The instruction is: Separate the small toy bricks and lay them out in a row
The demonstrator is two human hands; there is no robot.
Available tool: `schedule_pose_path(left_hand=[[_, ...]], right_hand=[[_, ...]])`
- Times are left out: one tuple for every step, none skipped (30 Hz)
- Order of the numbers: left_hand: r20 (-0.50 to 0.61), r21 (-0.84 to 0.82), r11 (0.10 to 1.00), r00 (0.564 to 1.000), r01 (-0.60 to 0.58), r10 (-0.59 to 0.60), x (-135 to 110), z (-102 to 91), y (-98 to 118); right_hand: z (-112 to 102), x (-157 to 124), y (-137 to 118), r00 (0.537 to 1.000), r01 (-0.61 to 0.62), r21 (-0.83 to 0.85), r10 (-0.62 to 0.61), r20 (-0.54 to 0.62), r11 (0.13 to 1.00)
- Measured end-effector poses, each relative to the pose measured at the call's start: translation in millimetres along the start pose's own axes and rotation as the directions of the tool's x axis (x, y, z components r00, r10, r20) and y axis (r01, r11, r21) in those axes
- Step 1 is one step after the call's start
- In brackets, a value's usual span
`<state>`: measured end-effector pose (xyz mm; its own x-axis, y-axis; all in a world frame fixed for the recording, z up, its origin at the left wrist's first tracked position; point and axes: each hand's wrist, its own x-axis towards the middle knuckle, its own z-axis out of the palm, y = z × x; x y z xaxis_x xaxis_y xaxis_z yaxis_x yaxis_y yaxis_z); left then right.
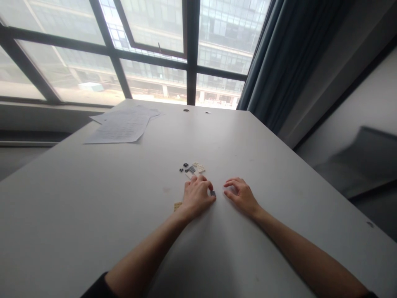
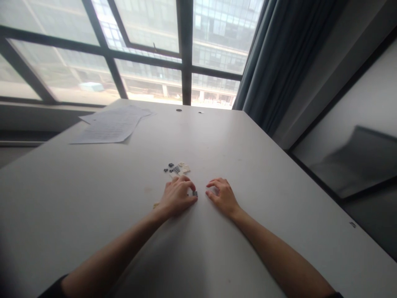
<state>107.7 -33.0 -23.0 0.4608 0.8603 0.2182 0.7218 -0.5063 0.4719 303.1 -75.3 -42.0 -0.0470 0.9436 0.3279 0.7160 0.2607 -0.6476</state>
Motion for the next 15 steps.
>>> schedule_pose_path(left_hand=[[0.005,-0.006,1.000,1.000,0.000,0.000,0,-1.5,-1],[0.004,-0.018,1.000,1.000,0.000,0.000,0,-4.1,-2],[-0.008,-0.031,1.000,1.000,0.002,-0.002,0,-7.7,-5],[-0.032,-0.047,0.999,0.999,0.006,-0.007,0,-12.6,-9],[-0.069,-0.060,0.998,0.997,0.013,-0.017,-1,-18.4,-14],[-0.114,-0.070,0.997,0.993,0.023,-0.030,-2,-25.1,-21],[-0.156,-0.079,0.996,0.987,0.032,-0.044,-4,-32.2,-29],[-0.189,-0.085,0.995,0.980,0.043,-0.058,-6,-39.3,-38],[-0.228,-0.091,0.994,0.971,0.057,-0.076,-9,-46.1,-47],[-0.263,-0.093,0.993,0.961,0.066,-0.088,-13,-52.1,-58],[-0.290,-0.089,0.993,0.952,0.074,-0.096,-17,-57.1,-68],[-0.312,-0.085,0.993,0.944,0.080,-0.103,-22,-61.0,-78],[-0.330,-0.079,0.993,0.938,0.086,-0.108,-27,-63.9,-87],[-0.337,-0.075,0.993,0.935,0.089,-0.109,-33,-65.7,-95],[-0.343,-0.069,0.993,0.932,0.095,-0.113,-37,-66.8,-102]], right_hand=[[0,0,0,1.000,0.005,0.002,-0.005,0.007,1.000],[-1,1,0,1.000,0.012,0.004,-0.012,0.020,1.000],[-1,2,-1,0.999,0.024,0.004,-0.024,0.038,1.000],[-2,3,-1,0.997,0.039,0.004,-0.039,0.064,0.999],[-2,5,-1,0.994,0.056,0.003,-0.056,0.093,0.998],[-2,7,-1,0.990,0.074,0.002,-0.073,0.123,0.997],[-1,10,-2,0.984,0.091,0.001,-0.090,0.153,0.996],[0,12,-2,0.978,0.105,0.002,-0.104,0.179,0.994],[1,15,-2,0.973,0.117,0.004,-0.115,0.198,0.993],[3,17,-3,0.969,0.126,0.007,-0.124,0.214,0.992],[5,19,-3,0.965,0.132,0.011,-0.131,0.225,0.991],[7,21,-4,0.963,0.136,0.015,-0.136,0.233,0.991],[8,22,-5,0.961,0.137,0.019,-0.138,0.238,0.990],[10,23,-6,0.961,0.137,0.019,-0.138,0.241,0.990],[12,24,-7,0.960,0.139,0.014,-0.138,0.245,0.990]])
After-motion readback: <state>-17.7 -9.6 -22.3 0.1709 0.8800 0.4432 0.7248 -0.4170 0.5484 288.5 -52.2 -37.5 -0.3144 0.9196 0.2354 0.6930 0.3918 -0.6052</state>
